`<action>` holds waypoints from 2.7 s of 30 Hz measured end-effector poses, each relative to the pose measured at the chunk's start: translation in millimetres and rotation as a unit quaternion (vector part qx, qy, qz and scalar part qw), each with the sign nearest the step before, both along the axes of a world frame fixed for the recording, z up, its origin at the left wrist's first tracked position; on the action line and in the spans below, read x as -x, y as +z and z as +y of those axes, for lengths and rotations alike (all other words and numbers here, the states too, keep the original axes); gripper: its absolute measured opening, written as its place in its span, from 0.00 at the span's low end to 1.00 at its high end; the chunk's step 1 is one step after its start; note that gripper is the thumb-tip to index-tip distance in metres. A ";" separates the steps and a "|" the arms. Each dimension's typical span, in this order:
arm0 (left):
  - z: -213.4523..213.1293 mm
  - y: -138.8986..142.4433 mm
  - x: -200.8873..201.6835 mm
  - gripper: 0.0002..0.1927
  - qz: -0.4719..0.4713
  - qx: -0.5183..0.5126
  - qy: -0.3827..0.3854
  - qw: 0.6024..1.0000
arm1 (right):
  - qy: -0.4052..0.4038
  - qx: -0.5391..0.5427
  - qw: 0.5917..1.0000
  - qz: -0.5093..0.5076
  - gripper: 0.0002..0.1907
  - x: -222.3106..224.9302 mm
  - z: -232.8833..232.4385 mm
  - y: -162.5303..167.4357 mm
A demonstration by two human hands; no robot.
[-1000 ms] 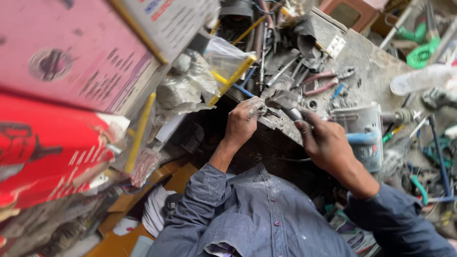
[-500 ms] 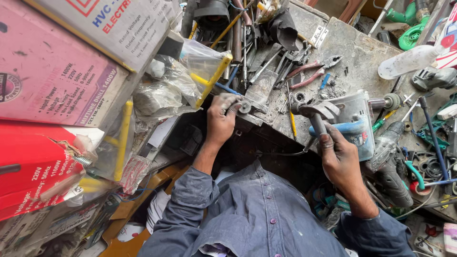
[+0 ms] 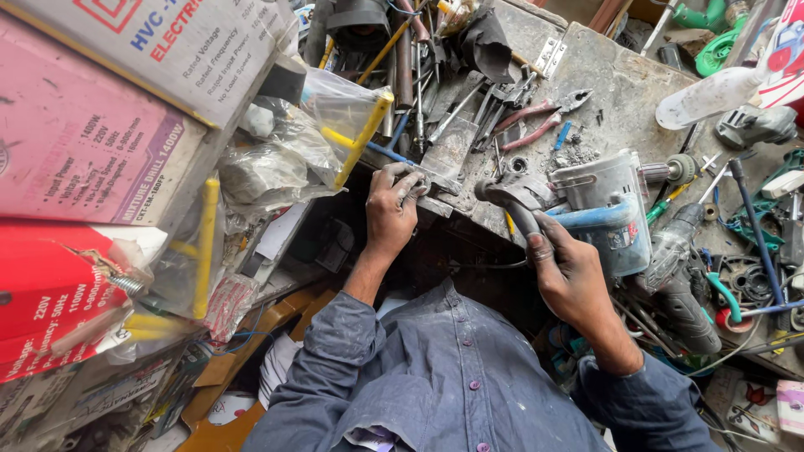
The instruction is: The person disassembles and repairs an electric mixer motor at a cluttered workbench. They handle the motor housing and armature, pick small parts and fasteners from the bench, use pliers to work on components, and sort through tools and parts while repositioning the machine.
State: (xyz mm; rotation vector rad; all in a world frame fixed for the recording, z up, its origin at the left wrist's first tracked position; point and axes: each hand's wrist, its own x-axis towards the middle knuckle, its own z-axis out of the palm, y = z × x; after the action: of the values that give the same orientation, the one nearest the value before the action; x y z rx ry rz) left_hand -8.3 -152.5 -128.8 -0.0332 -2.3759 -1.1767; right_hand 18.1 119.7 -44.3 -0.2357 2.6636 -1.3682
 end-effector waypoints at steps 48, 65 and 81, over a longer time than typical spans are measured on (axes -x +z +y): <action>49.5 56.1 28.0 0.13 -0.096 -0.118 -0.114 0.982 | -0.231 0.237 0.936 -0.121 0.27 -15.1 109.6 -65.6; 113.1 65.9 131.4 0.09 -0.156 -0.061 -0.185 0.968 | -0.163 0.131 0.978 -0.015 0.29 -37.1 124.0 -65.5; 25.4 66.9 14.3 0.07 -0.155 -0.286 -0.142 0.935 | 0.007 0.113 0.993 0.042 0.37 106.8 -49.7 -66.3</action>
State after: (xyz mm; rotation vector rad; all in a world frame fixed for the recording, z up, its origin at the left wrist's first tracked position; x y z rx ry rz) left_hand -22.6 -127.1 -61.9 0.0057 -2.2302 -2.1145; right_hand -88.7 70.0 -110.6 -0.3441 2.5639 -1.6916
